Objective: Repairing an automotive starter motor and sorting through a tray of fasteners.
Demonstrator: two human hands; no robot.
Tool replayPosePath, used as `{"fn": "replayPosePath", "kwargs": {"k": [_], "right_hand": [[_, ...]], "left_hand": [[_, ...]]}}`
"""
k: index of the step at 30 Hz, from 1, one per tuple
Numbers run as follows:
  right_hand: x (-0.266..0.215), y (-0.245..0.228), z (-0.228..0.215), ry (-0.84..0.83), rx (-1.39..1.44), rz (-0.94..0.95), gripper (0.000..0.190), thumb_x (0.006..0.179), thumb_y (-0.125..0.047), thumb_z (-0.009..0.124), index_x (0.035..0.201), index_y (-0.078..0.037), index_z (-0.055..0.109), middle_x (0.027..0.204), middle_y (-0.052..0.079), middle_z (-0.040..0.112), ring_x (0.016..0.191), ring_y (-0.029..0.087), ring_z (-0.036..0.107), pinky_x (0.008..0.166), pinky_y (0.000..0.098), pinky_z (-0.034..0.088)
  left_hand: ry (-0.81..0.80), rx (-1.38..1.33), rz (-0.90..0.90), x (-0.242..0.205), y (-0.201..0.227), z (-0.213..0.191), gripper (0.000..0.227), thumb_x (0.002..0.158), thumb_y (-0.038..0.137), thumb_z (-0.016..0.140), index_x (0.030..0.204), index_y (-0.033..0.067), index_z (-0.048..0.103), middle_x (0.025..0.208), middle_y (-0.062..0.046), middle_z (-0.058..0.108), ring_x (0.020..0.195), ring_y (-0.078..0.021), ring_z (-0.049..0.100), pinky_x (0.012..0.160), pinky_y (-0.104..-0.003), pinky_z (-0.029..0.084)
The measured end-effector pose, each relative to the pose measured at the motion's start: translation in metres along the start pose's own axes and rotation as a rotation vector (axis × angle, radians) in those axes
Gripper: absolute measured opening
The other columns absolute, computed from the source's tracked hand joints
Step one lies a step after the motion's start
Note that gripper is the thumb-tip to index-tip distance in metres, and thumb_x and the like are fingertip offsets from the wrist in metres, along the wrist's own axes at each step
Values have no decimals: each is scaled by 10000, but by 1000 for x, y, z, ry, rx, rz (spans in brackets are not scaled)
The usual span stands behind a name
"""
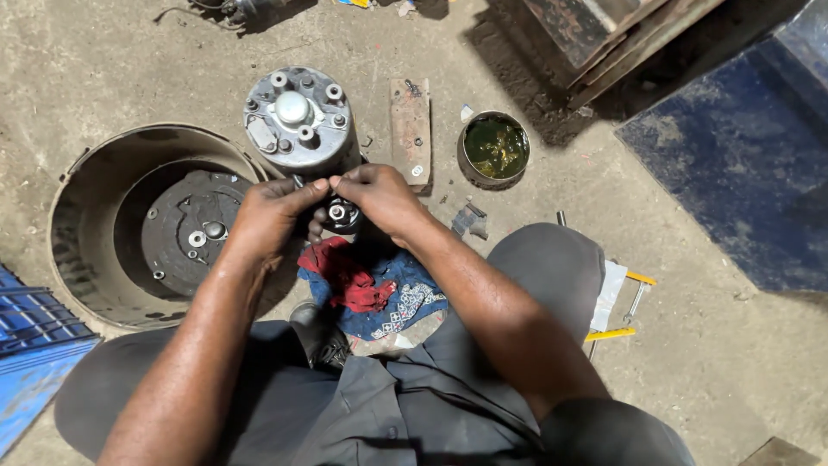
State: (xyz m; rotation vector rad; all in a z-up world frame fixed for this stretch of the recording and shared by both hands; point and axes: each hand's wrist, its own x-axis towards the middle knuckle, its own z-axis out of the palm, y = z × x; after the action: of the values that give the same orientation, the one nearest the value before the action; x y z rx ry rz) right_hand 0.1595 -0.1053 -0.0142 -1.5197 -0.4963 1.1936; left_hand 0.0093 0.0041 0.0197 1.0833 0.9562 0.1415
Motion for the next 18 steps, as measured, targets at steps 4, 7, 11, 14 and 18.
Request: {"fn": "replayPosePath", "kwargs": {"k": [4,7,11,14,18], "right_hand": [[6,6,-3,-20,-52,-2,313,924,-288,739,961,22,735,871,88,762,768,126,695,697,300,569],[11,12,-3,-40,-33,-5,314,928,-280,743,958,33,734,874,91,754,772,131,685,703,305,565],[9,4,-2,-43,67,46,278,915,-227,727,946,49,731,853,103,754,747,151,691,682,317,563],[11,5,-3,-54,92,63,259,912,-209,723,951,47,730,856,100,754,747,151,694,680,313,564],[10,6,-6,-88,82,45,275,924,-231,725,964,41,731,868,91,754,756,139,691,681,298,564]], "left_hand": [[17,-8,16,1,-3,0,186,936,216,739,975,34,725,706,-4,645,527,-98,555,486,-253,458],[16,-48,11,0,-4,1,170,942,210,741,968,43,720,704,-1,634,527,-97,542,493,-253,448],[5,-4,-7,-5,5,6,165,928,219,732,951,55,720,691,2,633,523,-98,543,491,-259,457],[7,-17,-25,-5,6,7,160,922,219,730,943,61,717,679,6,619,514,-100,534,483,-266,455],[-2,-52,-10,-1,2,2,167,936,218,738,939,53,712,675,4,606,510,-102,519,484,-266,442]]}}
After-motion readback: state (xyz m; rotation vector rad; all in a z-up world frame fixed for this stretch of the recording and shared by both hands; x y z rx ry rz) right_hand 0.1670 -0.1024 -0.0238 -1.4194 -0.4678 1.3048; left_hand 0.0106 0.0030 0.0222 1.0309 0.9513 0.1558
